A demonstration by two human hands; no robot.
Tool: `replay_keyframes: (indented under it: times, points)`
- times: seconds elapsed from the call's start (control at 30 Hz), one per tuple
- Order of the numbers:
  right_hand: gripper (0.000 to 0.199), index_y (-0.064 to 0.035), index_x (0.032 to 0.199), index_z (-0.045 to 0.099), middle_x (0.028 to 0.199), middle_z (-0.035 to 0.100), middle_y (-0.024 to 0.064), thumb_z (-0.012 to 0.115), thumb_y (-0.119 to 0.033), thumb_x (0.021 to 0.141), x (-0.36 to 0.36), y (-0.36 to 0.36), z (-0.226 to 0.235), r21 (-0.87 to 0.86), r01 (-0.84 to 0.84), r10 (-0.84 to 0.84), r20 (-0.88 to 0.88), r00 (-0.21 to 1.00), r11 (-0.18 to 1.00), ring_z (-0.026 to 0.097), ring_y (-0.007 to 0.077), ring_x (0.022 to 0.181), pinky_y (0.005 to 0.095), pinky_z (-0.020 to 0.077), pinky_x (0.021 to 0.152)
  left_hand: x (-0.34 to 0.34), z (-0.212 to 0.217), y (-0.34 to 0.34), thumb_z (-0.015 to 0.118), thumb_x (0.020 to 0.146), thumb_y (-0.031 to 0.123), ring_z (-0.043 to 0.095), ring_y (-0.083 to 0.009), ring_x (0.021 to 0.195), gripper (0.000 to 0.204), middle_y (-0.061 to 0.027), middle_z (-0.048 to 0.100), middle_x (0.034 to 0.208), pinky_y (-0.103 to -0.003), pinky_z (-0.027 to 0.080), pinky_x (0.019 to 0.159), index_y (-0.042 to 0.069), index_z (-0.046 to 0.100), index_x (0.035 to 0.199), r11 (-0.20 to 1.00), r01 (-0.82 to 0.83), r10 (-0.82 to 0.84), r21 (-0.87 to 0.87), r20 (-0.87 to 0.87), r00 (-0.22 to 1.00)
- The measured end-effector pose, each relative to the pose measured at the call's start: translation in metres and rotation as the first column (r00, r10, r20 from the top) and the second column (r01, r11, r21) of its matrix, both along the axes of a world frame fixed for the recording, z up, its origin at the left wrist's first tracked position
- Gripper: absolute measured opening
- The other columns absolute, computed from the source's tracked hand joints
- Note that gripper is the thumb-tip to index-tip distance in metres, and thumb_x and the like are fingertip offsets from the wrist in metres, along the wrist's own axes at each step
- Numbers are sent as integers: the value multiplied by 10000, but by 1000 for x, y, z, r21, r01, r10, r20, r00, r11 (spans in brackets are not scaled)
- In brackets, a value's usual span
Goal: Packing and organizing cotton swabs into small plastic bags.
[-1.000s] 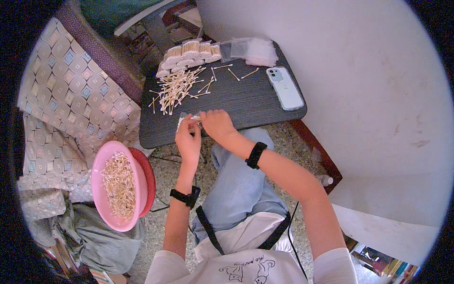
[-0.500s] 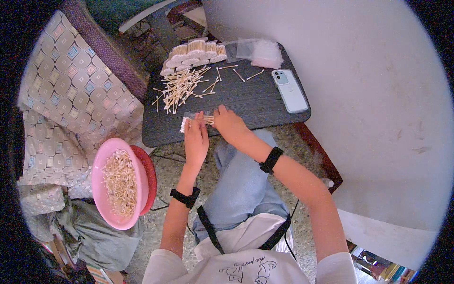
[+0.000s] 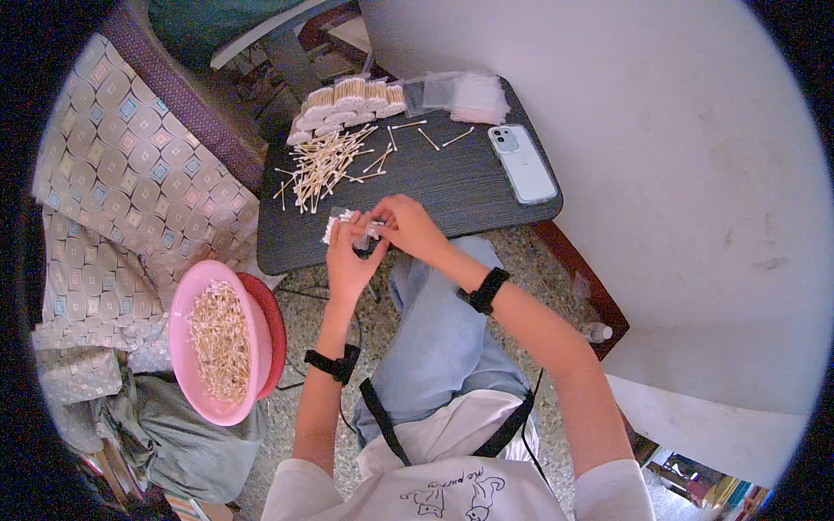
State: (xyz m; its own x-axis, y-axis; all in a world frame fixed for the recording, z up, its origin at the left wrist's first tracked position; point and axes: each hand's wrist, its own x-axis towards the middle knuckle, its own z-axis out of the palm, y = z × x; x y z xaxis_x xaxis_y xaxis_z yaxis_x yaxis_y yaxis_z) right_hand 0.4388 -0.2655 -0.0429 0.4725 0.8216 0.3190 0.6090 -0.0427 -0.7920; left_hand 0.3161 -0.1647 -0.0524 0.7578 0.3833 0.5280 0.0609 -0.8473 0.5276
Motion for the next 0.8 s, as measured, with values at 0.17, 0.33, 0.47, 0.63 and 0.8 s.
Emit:
replay_keyframes:
  times: [0.17, 0.33, 0.47, 0.63, 0.8]
  points:
    - [192, -39, 941, 618, 848, 551, 97, 640, -64, 751, 9, -6, 2, 133, 8, -9, 4, 1000, 991, 570, 209, 668, 317, 458, 596, 3, 4, -8, 731, 719, 206, 576, -256, 1052, 360, -88, 660, 1026, -425, 299, 1045, 46, 498, 942, 998, -58, 58, -19, 14, 998]
    - [106, -13, 796, 576, 792, 565, 130, 616, -100, 751, 11, -4, 2, 24, -61, 61, -13, 998, 998, 555, 326, 811, 399, 457, 714, 2, 1, -12, 717, 740, 179, 547, -315, 1068, 337, -101, 655, 1039, -396, 352, 1012, 49, 557, 1008, 992, -123, 124, -35, 15, 992]
    - [105, -18, 761, 556, 769, 560, 123, 618, -98, 735, 6, -10, -2, 70, -37, 20, 228, 973, 997, 549, 319, 795, 396, 451, 708, 5, -2, -11, 647, 797, 144, 527, -307, 1099, 307, -109, 618, 1124, -404, 357, 1003, 45, 568, 1076, 991, -122, 117, -53, -91, 989]
    - [110, -20, 736, 526, 754, 545, 127, 608, -91, 720, -3, -12, 0, 117, -58, 41, 149, 988, 991, 533, 310, 784, 394, 448, 706, 10, -6, -1, 565, 831, 67, 473, -258, 1198, 339, -128, 513, 1282, -396, 330, 1009, 22, 569, 1166, 918, -236, 269, 318, -66, 961]
    - [111, -21, 725, 517, 752, 541, 130, 607, -85, 711, -3, -12, 0, 99, -56, 39, 164, 986, 993, 530, 309, 772, 394, 446, 698, 10, -9, 4, 574, 830, 102, 457, -250, 1223, 308, -128, 527, 1268, -378, 322, 1008, 13, 598, 1125, 953, -224, 245, 205, -88, 965]
